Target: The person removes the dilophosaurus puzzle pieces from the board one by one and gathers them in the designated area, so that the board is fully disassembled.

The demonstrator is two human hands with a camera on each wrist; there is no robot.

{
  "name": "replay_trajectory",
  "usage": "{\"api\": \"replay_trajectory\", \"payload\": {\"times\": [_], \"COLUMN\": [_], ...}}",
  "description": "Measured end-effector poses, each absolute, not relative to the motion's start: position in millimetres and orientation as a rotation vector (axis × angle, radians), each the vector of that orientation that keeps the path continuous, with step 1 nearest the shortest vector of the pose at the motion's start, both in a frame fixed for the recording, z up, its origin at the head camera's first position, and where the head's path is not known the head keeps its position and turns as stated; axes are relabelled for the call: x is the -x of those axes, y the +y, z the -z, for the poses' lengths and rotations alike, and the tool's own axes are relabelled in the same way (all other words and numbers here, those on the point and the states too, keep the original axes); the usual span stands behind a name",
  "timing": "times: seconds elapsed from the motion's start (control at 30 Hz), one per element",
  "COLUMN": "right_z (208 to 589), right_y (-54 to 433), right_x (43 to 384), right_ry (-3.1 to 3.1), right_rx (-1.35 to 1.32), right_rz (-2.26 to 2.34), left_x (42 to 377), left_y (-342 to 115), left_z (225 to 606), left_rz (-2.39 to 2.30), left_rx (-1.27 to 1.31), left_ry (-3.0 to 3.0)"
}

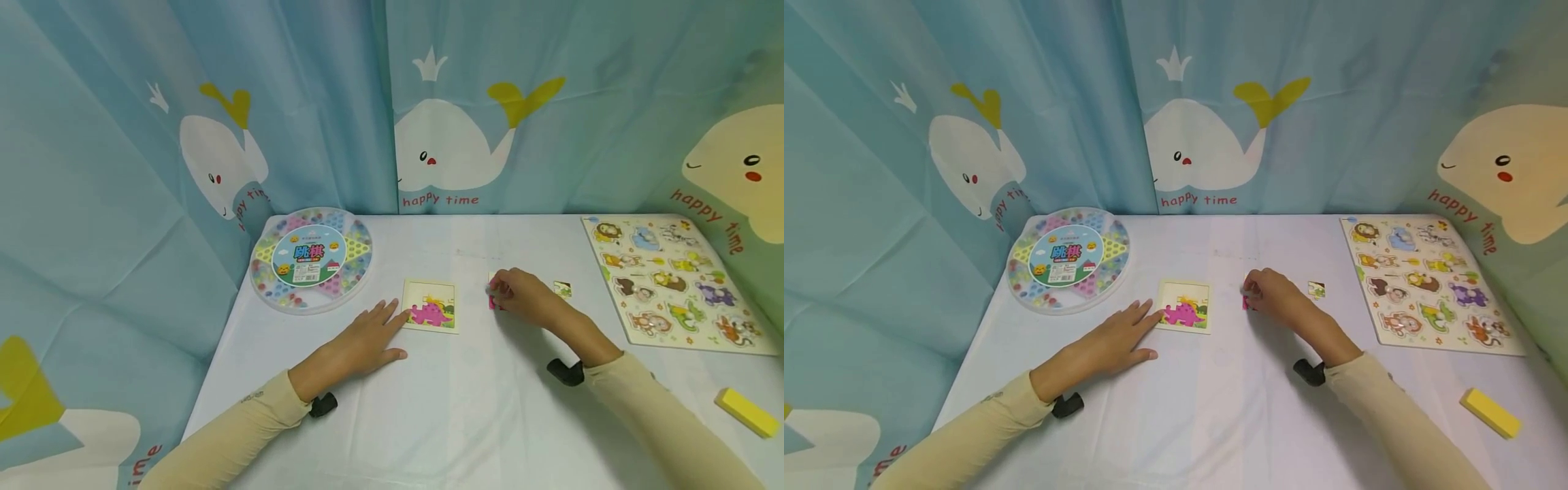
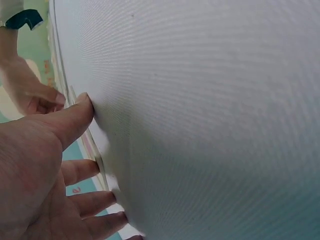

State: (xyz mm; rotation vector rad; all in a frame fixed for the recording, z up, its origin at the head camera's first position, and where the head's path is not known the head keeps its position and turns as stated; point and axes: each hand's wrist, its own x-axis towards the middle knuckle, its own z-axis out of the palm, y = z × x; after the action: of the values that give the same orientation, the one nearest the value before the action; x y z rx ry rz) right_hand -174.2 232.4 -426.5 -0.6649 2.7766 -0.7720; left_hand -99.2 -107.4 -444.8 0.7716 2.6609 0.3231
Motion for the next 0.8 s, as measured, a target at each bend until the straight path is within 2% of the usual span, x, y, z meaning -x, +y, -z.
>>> {"api": "replay_trajectory", "payload": {"times": [0.47,0.8], "right_z": [439,442], "right_y": [151,129], "right_x": [159,154], "right_ry": [2.765,2.838], "right_rx": [0.779,0.832], "right_rz": [0.744,0.689], "left_x": [101,101], "left_y": [-107,-107], "left_z": [444,446], "left_rz": [-0.3,-0.252], "left_rx": [-0.763,-0.781], "left_ry": [2.656,2.671]}}
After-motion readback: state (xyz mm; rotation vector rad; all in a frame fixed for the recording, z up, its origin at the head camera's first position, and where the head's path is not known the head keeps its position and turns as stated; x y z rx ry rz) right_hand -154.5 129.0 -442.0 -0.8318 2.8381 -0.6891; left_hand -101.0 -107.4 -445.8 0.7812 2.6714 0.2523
